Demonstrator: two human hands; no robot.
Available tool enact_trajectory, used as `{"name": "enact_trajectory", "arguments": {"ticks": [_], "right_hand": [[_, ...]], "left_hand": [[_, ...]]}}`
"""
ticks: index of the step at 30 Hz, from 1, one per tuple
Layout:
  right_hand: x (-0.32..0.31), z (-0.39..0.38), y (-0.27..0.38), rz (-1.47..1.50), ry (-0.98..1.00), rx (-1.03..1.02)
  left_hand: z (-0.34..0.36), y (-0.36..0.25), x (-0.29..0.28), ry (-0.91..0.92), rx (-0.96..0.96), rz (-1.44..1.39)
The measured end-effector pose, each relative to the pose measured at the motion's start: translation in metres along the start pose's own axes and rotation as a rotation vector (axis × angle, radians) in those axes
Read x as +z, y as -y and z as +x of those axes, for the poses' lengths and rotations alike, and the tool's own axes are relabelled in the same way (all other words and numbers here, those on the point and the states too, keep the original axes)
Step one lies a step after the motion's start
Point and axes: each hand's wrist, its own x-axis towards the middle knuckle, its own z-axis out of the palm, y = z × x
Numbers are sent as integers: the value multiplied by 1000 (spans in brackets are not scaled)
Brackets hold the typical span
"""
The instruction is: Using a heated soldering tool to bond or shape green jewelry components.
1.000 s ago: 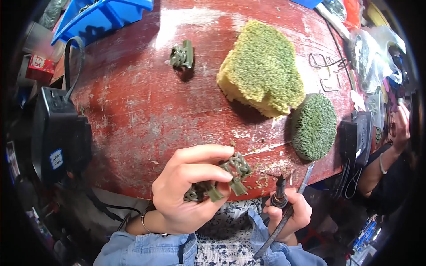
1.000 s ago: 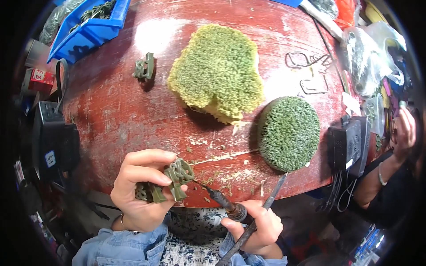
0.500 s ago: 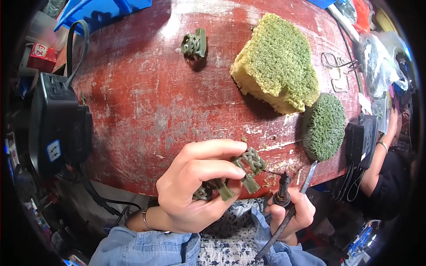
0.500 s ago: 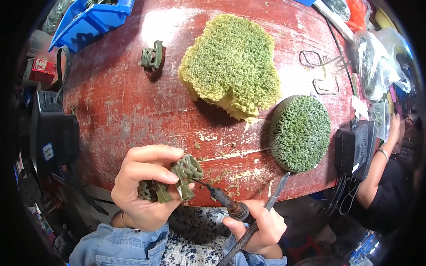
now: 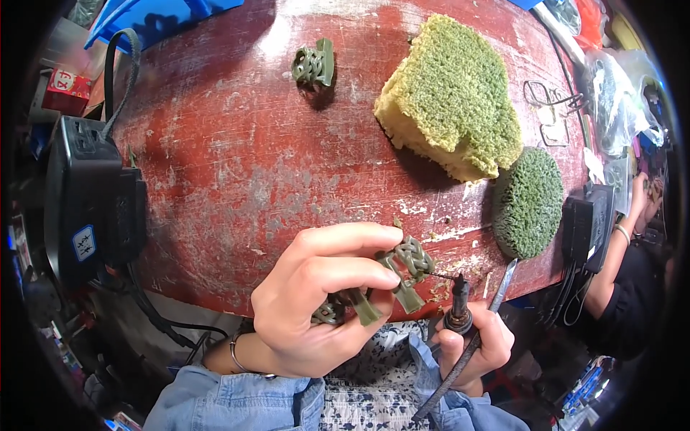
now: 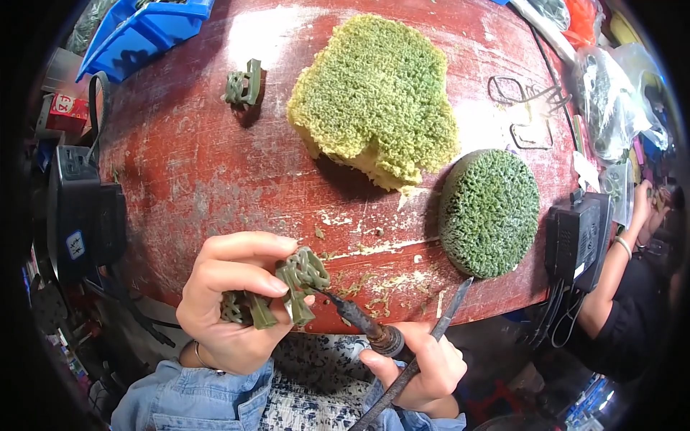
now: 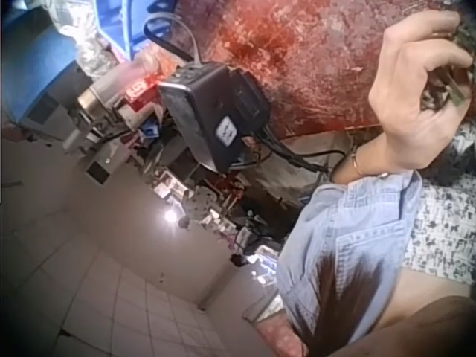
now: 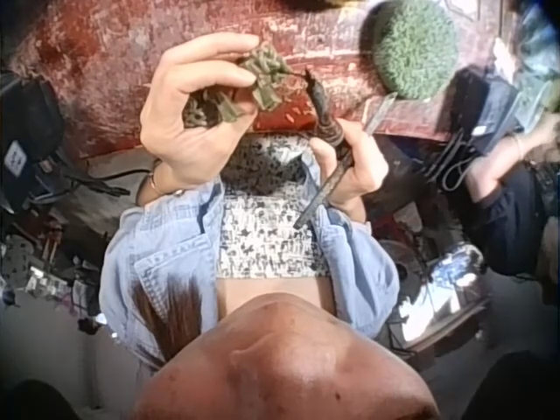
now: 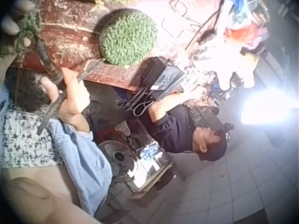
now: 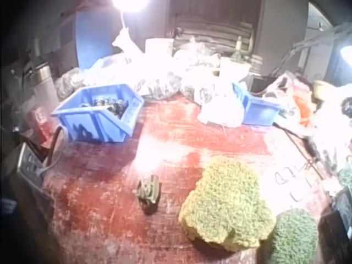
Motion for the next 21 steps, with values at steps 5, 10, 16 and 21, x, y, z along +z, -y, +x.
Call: {"name": "enact_trajectory", "arguments": {"ticks": [5, 10, 16, 21], "right_hand": [[0, 1, 0, 3, 10, 9], [0, 1, 2, 2, 8, 6], [1, -2, 0, -7, -8, 22], [3, -2, 0, 51, -30, 67]], "left_hand": [[-1, 0, 2, -14, -32, -27], [-3, 1, 1, -19, -32, -41], [-4, 1, 2, -29, -71, -67], [-2, 1, 1, -18, -52, -53]]}}
